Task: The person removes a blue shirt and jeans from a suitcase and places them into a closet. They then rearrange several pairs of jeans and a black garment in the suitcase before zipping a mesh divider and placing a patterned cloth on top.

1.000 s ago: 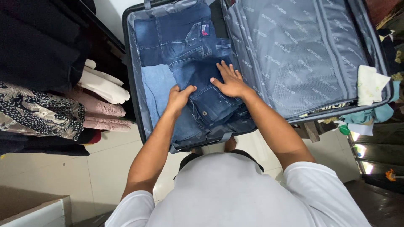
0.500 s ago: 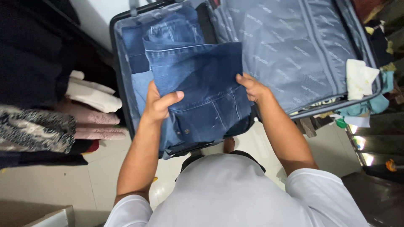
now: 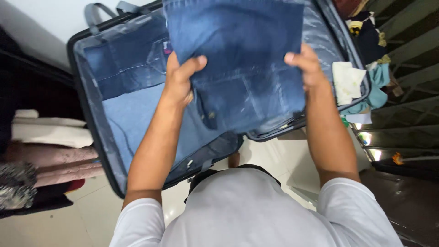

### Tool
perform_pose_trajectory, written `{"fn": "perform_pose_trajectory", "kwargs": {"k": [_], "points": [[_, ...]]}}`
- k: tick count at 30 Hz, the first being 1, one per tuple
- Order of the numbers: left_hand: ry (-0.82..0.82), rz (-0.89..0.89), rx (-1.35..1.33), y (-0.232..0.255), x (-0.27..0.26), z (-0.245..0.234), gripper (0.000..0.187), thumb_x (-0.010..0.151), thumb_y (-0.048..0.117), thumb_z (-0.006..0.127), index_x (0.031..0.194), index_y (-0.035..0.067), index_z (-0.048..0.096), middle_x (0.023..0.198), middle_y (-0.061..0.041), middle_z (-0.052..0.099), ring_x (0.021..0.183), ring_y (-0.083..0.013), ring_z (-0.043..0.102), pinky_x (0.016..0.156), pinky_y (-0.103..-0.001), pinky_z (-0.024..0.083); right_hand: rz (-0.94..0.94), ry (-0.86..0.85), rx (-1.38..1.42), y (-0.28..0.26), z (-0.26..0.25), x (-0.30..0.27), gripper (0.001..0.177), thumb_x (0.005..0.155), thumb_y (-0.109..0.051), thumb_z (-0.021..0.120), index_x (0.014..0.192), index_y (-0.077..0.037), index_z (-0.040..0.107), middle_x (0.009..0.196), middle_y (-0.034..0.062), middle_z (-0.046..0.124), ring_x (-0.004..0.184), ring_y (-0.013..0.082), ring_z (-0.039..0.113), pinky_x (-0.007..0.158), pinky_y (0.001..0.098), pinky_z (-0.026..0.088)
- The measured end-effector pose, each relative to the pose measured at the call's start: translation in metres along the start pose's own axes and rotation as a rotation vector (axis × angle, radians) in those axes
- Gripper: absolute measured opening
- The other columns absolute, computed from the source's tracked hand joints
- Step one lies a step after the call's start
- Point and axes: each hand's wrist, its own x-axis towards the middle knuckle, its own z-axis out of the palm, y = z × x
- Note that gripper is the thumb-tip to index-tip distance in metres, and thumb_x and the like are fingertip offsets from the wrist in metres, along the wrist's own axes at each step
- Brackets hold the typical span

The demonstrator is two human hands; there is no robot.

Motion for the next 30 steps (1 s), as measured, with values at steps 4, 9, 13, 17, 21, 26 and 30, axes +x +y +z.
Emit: {"fn": "perform_pose_trajectory", "kwargs": {"k": [4,9,13,17,21,26,30], "points": [[-0.056,-0.02,-0.153,-0.036,0.055,0.017,0.045,0.086,0.01,0.066,0.129,-0.003,0.062,0.119,-0.013,0.07,0.111,-0.0272,0.069,0.098,-0.041,0.058,-0.198,0.03,-0.173,-0.046,-0.03,0.018,0.069,0.094,-0.018,0.071,0.156,0.0,0.047,0.147,0.0112,0.062,0.135,0.0212,0.062,0.123,0.0344,0.048],[-0.038,-0.111,-0.283,-0.12,0.096,0.016,0.046,0.095,0.016,0.07,0.132,-0.01,0.059,0.122,-0.021,0.067,0.111,-0.0332,0.067,0.099,-0.047,0.057,-0.206,0.094,-0.334,-0.045,-0.085,0.032,0.061,0.106,-0.014,0.069,0.159,0.001,0.044,0.15,0.0126,0.059,0.136,0.0227,0.059,0.121,0.0358,0.045],[0.317,-0.43,0.033,-0.172,0.103,0.013,0.075,0.084,0.033,0.073,0.145,0.003,0.042,0.145,-0.015,0.055,0.132,-0.0274,0.054,0.105,-0.043,0.046,0.278,0.439,-0.708,-0.014,-0.113,0.037,0.069,0.097,-0.025,0.073,0.155,-0.005,0.042,0.147,0.0153,0.054,0.134,0.0263,0.051,0.107,0.0358,0.039],[0.419,-0.671,0.252,-0.151,0.085,0.038,0.095,0.079,0.042,0.072,0.152,0.003,0.024,0.151,-0.021,0.045,0.135,-0.0358,0.05,0.1,-0.058,0.042,0.317,0.377,-0.732,0.019,-0.156,0.04,0.066,0.099,-0.028,0.072,0.154,0.0,0.046,0.144,0.0235,0.059,0.137,0.0298,0.057,0.113,0.0348,0.042],[0.358,0.005,0.868,-0.167,0.064,0.038,0.104,0.084,0.046,0.083,0.153,-0.006,0.025,0.155,-0.032,0.037,0.147,-0.0433,0.04,0.124,-0.049,0.034,0.341,0.407,-0.859,-0.013,-0.113,0.042,0.069,0.093,-0.028,0.074,0.148,0.001,0.045,0.141,0.025,0.059,0.13,0.0318,0.059,0.109,0.0384,0.046],[0.076,0.462,1.204,-0.126,0.038,0.08,0.096,0.092,0.045,0.085,0.158,0.002,0.032,0.167,-0.03,0.023,0.158,-0.0472,0.022,0.132,-0.055,0.022,0.098,0.44,-1.286,-0.034,-0.064,0.035,0.069,0.1,-0.036,0.073,0.147,0.006,0.047,0.143,0.0311,0.053,0.133,0.0419,0.054,0.11,0.0447,0.042],[-0.328,0.298,1.389,-0.118,0.032,0.104,0.109,0.074,0.046,0.09,0.158,0.012,0.029,0.166,-0.02,0.018,0.155,-0.0425,0.015,0.126,-0.058,0.013,0.232,0.28,-1.435,-0.028,-0.016,0.039,0.072,0.104,-0.058,0.05,0.158,-0.012,0.037,0.165,0.0221,0.029,0.153,0.0436,0.024,0.122,0.0595,0.02]]}}
